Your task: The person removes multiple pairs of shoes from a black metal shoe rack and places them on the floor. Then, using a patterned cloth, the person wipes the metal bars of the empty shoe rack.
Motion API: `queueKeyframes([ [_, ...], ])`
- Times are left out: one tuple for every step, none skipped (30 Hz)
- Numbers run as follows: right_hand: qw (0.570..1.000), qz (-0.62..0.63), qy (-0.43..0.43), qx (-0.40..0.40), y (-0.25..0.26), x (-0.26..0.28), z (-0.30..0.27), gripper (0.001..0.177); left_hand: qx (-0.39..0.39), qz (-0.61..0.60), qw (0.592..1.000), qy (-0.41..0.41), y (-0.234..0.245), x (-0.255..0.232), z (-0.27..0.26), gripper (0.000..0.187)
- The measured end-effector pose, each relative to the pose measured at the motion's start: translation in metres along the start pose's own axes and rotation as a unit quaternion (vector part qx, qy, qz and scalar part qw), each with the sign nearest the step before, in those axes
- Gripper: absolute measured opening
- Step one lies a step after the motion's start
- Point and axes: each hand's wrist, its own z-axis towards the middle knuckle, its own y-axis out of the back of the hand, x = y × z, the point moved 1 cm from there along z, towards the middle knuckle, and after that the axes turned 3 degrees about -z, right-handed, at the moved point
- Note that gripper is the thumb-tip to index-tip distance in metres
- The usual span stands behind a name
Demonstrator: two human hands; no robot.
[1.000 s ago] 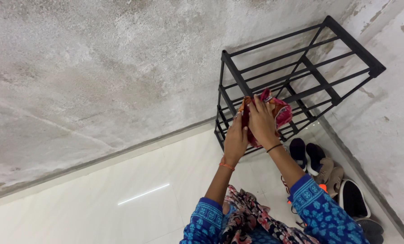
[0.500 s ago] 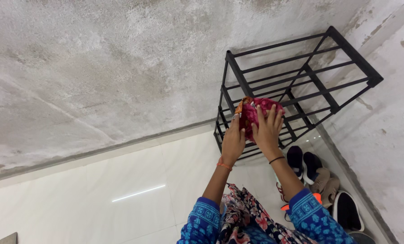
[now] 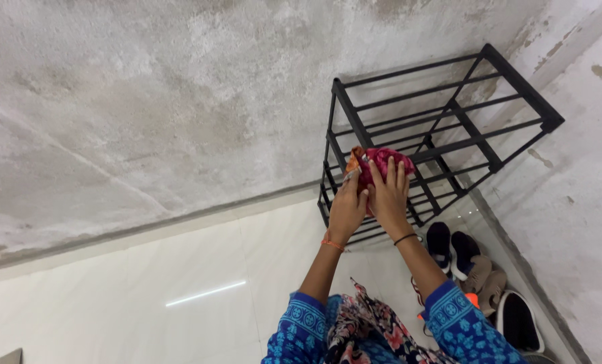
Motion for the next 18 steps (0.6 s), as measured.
queueKeyframes([
  [1.000,-0.001,0.001,0.001,-0.002,0.002,0.003,0.060,-0.004,0.013,1.000,-0.014,0.005,-0.001,0.007,0.051],
  [1.000,-0.013,0.002,-0.003,-0.003,0.002,0.006,0.059,0.029,0.037,0.997,0.054,0.008,0.001,0.015,0.044],
  [1.000,-0.026,0.003,-0.008,-0.005,0.002,0.008,0.058,0.062,0.061,0.989,0.121,0.013,0.004,0.024,0.038],
  [0.999,-0.039,0.002,-0.014,-0.006,0.003,0.011,0.057,0.096,0.085,0.974,0.185,0.017,0.008,0.033,0.033],
  [0.998,-0.054,-0.007,-0.001,-0.008,0.004,0.014,0.058,0.074,0.081,0.979,0.172,0.021,0.012,0.042,0.032],
  [0.997,-0.069,-0.018,0.011,-0.010,0.006,0.018,0.058,0.054,0.077,0.983,0.158,0.024,0.019,0.054,0.031],
  [0.996,-0.084,-0.030,0.023,-0.012,0.007,0.023,0.059,0.034,0.073,0.986,0.144,0.026,0.026,0.066,0.030],
  [0.995,-0.091,-0.031,0.012,-0.013,0.011,0.021,0.056,0.033,0.070,0.990,0.117,0.026,0.034,0.075,0.031],
  [0.995,-0.099,-0.033,0.001,-0.013,0.014,0.020,0.054,0.032,0.066,0.993,0.090,0.024,0.044,0.088,0.033],
  [0.993,-0.109,-0.033,-0.018,-0.012,0.016,0.030,0.052,0.026,0.060,0.996,0.056,0.021,0.053,0.108,0.034],
  [0.992,-0.114,-0.050,-0.015,-0.012,0.018,0.038,0.053,0.027,0.071,0.997,0.010,0.016,0.062,0.127,0.040],
  [0.991,-0.115,-0.067,-0.007,-0.012,0.024,0.039,0.054,0.028,0.084,0.996,-0.031,0.014,0.071,0.140,0.048],
  [0.990,-0.116,-0.084,0.001,-0.013,0.028,0.043,0.055,0.030,0.097,0.992,-0.073,0.010,0.080,0.154,0.057],
  [0.987,-0.122,-0.101,0.002,-0.014,0.033,0.043,0.056,0.051,0.114,0.989,-0.078,0.007,0.090,0.167,0.068],
  [0.985,-0.129,-0.118,0.004,-0.015,0.036,0.043,0.058,0.072,0.131,0.985,-0.084,0.002,0.099,0.187,0.080],
  [0.981,-0.136,-0.135,0.006,-0.017,0.038,0.045,0.060,0.093,0.147,0.981,-0.090,-0.004,0.107,0.206,0.093],
  [0.981,-0.138,-0.136,-0.007,-0.018,0.041,0.045,0.059,0.130,0.170,0.974,-0.075,-0.006,0.116,0.218,0.102],
  [0.980,-0.144,-0.136,-0.021,-0.016,0.043,0.045,0.059,0.166,0.191,0.966,-0.061,-0.008,0.123,0.232,0.111],
])
